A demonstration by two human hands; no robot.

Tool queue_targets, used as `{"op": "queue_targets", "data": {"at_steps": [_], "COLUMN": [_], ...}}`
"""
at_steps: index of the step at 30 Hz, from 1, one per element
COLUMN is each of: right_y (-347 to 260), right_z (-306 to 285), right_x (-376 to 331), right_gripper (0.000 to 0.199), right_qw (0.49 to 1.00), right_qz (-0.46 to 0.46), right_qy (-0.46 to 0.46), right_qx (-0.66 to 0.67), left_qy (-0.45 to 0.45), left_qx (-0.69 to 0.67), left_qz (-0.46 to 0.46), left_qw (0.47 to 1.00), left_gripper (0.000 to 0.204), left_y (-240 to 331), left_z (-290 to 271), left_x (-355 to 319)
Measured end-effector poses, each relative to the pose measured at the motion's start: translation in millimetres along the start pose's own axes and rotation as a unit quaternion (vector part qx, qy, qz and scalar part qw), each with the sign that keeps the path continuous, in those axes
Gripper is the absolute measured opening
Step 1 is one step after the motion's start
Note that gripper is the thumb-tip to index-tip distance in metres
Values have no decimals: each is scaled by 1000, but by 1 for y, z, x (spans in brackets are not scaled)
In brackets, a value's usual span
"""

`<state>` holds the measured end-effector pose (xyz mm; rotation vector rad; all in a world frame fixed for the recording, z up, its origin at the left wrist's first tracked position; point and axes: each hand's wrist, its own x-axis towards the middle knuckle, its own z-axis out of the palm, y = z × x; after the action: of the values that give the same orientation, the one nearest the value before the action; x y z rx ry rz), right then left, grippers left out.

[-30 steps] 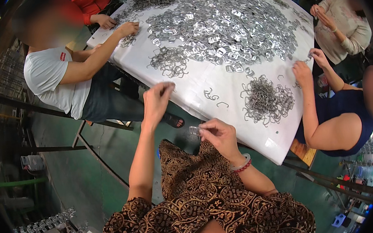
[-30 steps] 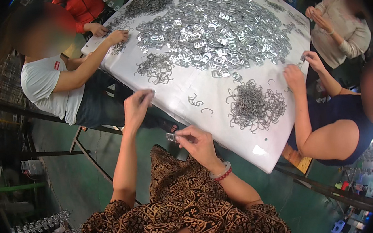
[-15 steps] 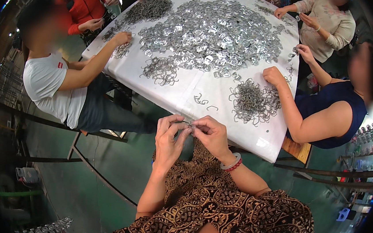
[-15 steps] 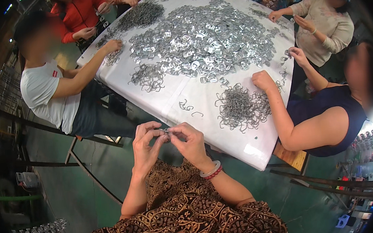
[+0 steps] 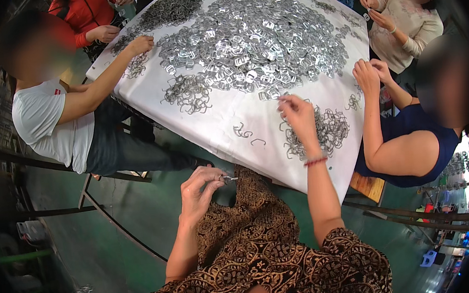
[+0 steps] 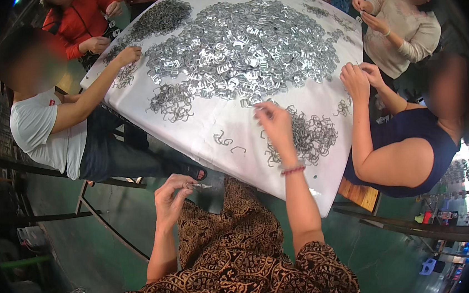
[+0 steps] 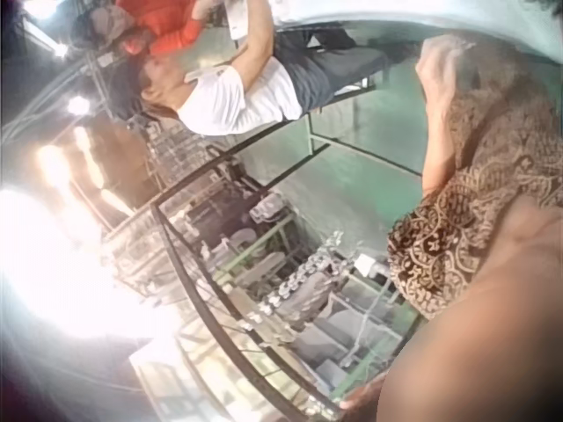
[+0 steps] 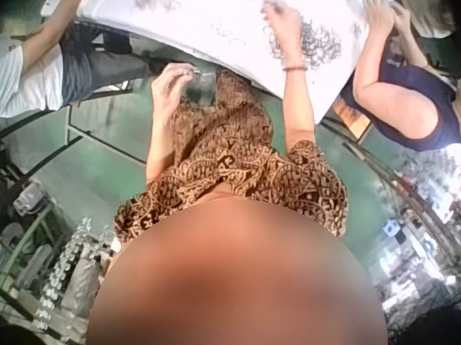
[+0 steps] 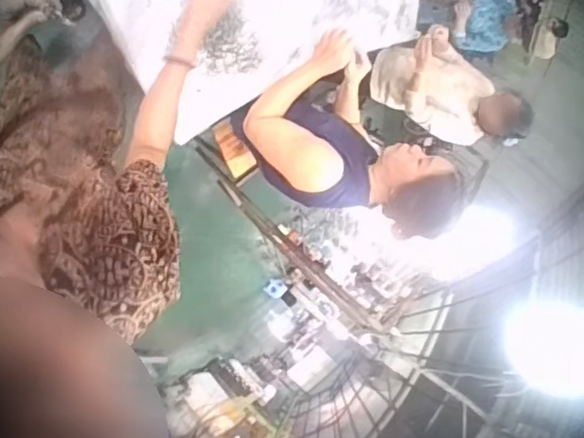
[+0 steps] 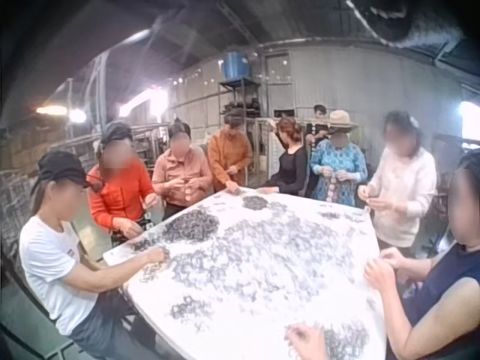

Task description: The person picks small metal hooks and rectangular metal pieces from a white table and joins them by hand. The assembled units are placed onto a hanging chain to the left. Other workers at the same table perform the same task.

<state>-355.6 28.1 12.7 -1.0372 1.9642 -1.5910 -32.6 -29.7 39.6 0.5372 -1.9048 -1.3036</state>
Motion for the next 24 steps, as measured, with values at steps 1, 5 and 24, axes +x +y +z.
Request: {"op": "queue_targets", "data": {"at_steps": [1, 5, 24], "right_y": [17, 89, 62], "right_z": [-9, -15, -31], "right_x": [31, 93, 98], "right_gripper": [24, 37, 17], "right_qw": [994, 938, 902], "right_qz": [40, -16, 96], "right_qy": [7, 36, 26], "right_qx": [-103, -345, -421], "left_qy": [3, 3, 53], "left_qx": [6, 41, 68], "left_qz": [-3, -31, 54], "left_qw": [1000, 999, 995], "left_gripper": [11, 11, 14], "left_y": [-2, -9, -12], "left_z": [0, -2, -6], "left_x": [0, -3, -16]}}
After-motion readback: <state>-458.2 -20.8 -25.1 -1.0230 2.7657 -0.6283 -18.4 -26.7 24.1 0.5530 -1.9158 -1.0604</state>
